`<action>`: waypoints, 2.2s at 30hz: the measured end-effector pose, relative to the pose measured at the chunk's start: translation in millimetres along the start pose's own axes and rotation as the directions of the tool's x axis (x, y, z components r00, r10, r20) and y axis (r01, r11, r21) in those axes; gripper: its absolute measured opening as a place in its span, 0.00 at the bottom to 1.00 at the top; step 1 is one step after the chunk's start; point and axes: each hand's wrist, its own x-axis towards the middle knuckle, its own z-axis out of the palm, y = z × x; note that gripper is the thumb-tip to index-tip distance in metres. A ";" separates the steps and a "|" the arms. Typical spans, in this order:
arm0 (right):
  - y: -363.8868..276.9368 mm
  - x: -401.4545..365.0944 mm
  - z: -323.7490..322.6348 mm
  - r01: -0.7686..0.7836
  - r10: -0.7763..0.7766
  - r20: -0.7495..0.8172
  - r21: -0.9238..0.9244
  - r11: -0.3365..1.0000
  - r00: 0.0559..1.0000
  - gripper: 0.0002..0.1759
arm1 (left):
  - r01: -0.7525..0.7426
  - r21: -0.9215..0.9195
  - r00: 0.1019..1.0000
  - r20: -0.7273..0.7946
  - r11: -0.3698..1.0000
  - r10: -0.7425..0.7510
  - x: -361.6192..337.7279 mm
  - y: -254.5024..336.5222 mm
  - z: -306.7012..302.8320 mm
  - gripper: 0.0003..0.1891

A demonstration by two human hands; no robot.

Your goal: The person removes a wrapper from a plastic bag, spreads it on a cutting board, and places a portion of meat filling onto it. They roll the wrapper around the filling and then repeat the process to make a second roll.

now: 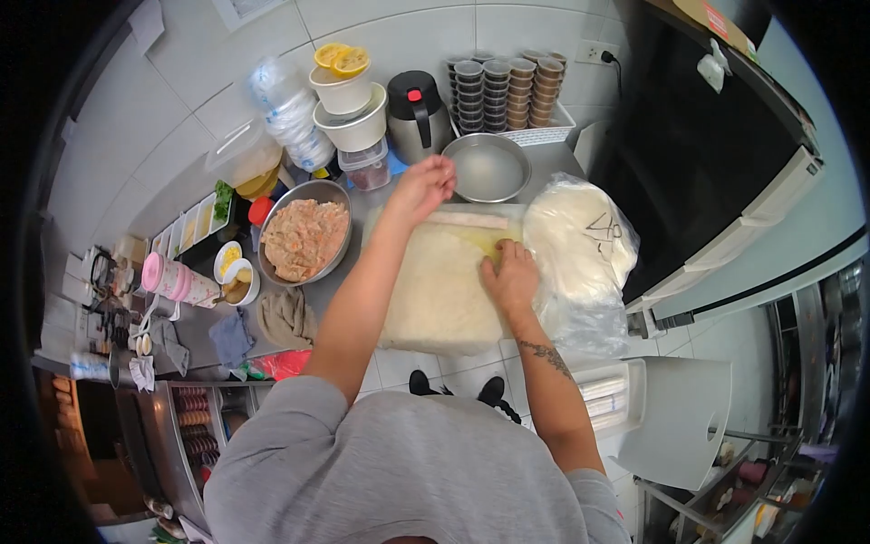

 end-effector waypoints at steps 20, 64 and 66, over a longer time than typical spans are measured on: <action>-1.4 -0.8 -0.4 0.012 -0.012 -0.013 -0.019 1.000 1.000 0.17 | 0.166 0.982 0.802 -0.082 -0.089 0.591 -88.8 -61.9 -23.4 0.04; 0.0 6.1 -3.3 -0.158 0.146 0.081 0.163 0.974 0.986 0.08 | 0.182 0.983 0.846 -0.154 -0.005 0.510 -170.2 -61.9 -27.3 0.05; -9.1 4.1 -12.9 -0.119 0.112 0.070 0.118 0.986 0.991 0.09 | -0.007 0.997 0.932 -0.022 0.079 0.363 -185.3 -68.1 -23.0 0.04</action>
